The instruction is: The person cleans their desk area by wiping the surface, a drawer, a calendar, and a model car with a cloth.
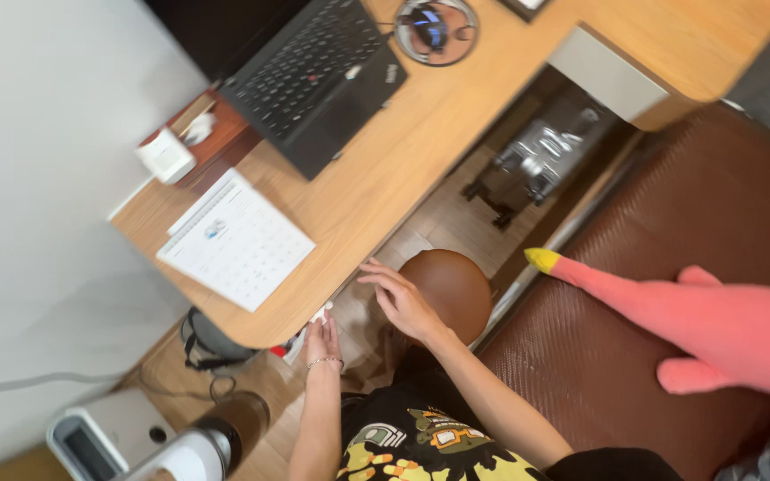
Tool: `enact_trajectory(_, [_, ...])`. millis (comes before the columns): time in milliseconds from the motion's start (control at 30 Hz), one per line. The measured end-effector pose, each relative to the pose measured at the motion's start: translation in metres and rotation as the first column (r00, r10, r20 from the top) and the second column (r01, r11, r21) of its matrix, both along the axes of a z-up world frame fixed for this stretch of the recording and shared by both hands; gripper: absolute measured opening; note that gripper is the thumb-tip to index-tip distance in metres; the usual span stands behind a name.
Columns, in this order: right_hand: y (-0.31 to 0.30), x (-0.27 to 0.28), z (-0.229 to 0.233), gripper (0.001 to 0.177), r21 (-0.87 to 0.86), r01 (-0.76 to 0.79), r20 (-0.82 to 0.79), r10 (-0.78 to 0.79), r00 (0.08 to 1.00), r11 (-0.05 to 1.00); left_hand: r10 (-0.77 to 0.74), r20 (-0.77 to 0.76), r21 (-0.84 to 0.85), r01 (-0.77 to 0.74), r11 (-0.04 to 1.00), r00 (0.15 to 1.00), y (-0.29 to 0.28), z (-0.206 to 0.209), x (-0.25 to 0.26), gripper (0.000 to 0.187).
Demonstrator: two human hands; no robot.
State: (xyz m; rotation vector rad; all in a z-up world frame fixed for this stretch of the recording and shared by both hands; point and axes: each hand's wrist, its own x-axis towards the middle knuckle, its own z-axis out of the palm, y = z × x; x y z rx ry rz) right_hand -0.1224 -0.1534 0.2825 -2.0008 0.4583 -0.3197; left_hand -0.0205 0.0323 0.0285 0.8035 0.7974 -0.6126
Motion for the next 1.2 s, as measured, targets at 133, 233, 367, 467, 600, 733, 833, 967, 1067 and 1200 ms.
enact_trajectory(133, [0.011, 0.014, -0.004, 0.034, 0.018, -0.066, 0.015, 0.066, 0.998, 0.998, 0.057, 0.013, 0.068, -0.057, 0.996, 0.998, 0.025, -0.003, -0.014, 0.048])
enact_trajectory(233, [0.023, 0.031, -0.012, 0.035, -0.017, -0.165, -0.056, 0.164, 0.985, 0.986, 0.173, 0.027, 0.122, -0.175, 0.977, 0.985, 0.052, -0.006, -0.025, 0.051])
enact_trajectory(367, [0.044, 0.058, -0.023, 0.033, 0.098, -0.325, -0.123, 0.336, 0.934, 0.941, 0.247, 0.103, 0.241, -0.265, 0.933, 0.963, 0.095, -0.008, -0.031, 0.050])
enact_trajectory(467, [0.061, 0.077, -0.028, 0.034, 0.008, -0.445, -0.087, 0.444, 0.892, 0.895, 0.358, 0.115, 0.254, -0.376, 0.891, 0.927, 0.124, -0.006, -0.032, 0.048])
enact_trajectory(600, [0.091, 0.094, -0.030, 0.031, 0.039, -0.533, 0.026, 0.532, 0.846, 0.845, 0.377, 0.207, 0.181, -0.414, 0.892, 0.903, 0.169, 0.001, -0.048, 0.048])
enact_trajectory(733, [0.136, 0.107, -0.034, 0.031, 0.002, -0.609, -0.032, 0.609, 0.793, 0.793, 0.467, 0.160, 0.187, -0.491, 0.851, 0.870, 0.214, 0.003, -0.062, 0.050])
enact_trajectory(833, [0.183, 0.115, -0.031, 0.030, 0.013, -0.697, -0.035, 0.696, 0.717, 0.717, 0.532, 0.133, 0.199, -0.549, 0.812, 0.836, 0.249, 0.002, -0.075, 0.050])
enact_trajectory(967, [0.255, 0.120, -0.019, 0.029, 0.048, -0.777, -0.057, 0.779, 0.625, 0.627, 0.617, 0.108, 0.190, -0.625, 0.757, 0.780, 0.305, 0.003, -0.087, 0.050])
enact_trajectory(1067, [0.310, 0.123, -0.019, 0.030, 0.130, -0.805, -0.152, 0.814, 0.560, 0.578, 0.676, 0.102, 0.195, -0.681, 0.705, 0.729, 0.347, -0.003, -0.095, 0.052])
enact_trajectory(1200, [0.381, 0.123, -0.035, 0.032, 0.090, -0.919, -0.194, 0.912, 0.362, 0.384, 0.747, 0.190, 0.162, -0.771, 0.616, 0.637, 0.403, -0.011, -0.124, 0.050])
